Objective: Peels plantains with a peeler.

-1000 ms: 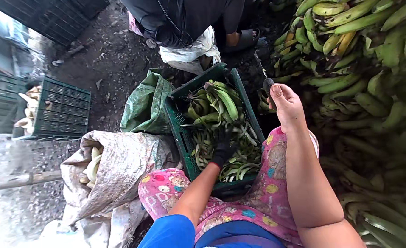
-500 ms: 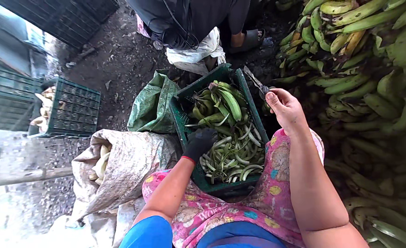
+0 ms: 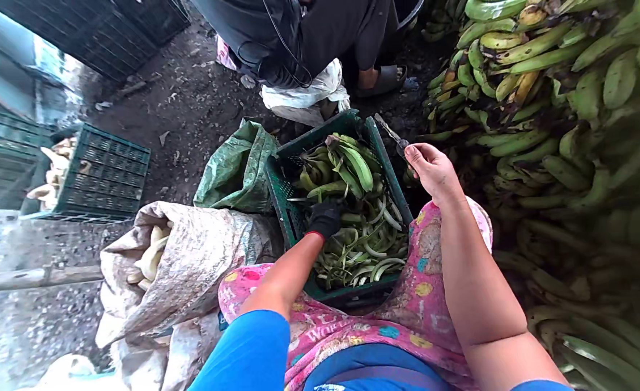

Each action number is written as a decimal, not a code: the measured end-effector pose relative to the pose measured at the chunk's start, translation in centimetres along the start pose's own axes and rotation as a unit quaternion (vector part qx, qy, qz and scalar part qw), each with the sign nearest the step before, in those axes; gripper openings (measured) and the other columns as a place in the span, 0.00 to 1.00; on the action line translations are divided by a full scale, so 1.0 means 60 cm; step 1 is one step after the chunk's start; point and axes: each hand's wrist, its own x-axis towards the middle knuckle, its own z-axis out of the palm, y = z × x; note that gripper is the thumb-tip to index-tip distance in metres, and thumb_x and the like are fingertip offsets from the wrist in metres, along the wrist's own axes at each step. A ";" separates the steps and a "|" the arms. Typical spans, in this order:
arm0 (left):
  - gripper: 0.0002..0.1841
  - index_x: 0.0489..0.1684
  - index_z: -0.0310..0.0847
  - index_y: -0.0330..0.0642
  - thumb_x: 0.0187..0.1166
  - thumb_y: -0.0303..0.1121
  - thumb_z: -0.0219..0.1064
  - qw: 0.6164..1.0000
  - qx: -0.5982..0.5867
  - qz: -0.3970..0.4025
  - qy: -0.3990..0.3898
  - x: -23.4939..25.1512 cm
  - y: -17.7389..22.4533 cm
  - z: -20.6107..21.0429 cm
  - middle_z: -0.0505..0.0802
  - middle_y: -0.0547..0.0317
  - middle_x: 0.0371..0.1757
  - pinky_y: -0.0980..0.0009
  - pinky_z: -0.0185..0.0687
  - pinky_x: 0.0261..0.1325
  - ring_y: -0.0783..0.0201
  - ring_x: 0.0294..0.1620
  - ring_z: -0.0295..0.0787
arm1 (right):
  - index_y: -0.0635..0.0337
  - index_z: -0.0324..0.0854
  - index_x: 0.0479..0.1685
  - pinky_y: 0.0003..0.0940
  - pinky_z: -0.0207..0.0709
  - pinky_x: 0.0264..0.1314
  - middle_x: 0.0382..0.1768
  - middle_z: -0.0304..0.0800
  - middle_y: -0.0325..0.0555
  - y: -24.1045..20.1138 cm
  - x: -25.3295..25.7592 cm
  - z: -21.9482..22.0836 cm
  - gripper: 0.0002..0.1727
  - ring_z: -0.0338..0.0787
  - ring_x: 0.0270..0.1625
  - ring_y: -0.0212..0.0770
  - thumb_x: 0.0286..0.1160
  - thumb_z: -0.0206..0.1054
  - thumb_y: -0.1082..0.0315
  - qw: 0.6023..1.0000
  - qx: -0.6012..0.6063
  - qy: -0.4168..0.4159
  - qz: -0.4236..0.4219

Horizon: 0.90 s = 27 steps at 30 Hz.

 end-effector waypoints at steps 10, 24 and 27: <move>0.25 0.70 0.74 0.37 0.71 0.15 0.65 0.752 -0.636 -0.122 0.121 -0.179 -0.117 -0.086 0.89 0.52 0.53 0.67 0.84 0.51 0.67 0.46 0.86 | 0.58 0.78 0.73 0.50 0.78 0.63 0.61 0.88 0.55 -0.004 -0.029 0.017 0.28 0.87 0.57 0.45 0.90 0.57 0.46 0.995 -0.092 -0.016 -0.023; 0.32 0.78 0.71 0.41 0.71 0.24 0.75 0.675 -0.676 0.017 0.295 -0.197 -0.070 -0.081 0.89 0.55 0.60 0.71 0.84 0.49 0.72 0.47 0.85 | 0.65 0.74 0.76 0.59 0.80 0.67 0.55 0.90 0.65 0.065 -0.101 0.246 0.29 0.91 0.58 0.60 0.95 0.47 0.50 0.936 -0.277 -0.214 -0.018; 0.32 0.78 0.72 0.42 0.71 0.23 0.75 0.684 -0.671 0.027 0.285 -0.198 -0.072 -0.079 0.88 0.53 0.63 0.68 0.84 0.48 0.69 0.47 0.85 | 0.64 0.73 0.78 0.60 0.77 0.70 0.56 0.90 0.66 0.061 -0.096 0.266 0.30 0.90 0.62 0.62 0.96 0.45 0.49 0.925 -0.308 -0.219 0.039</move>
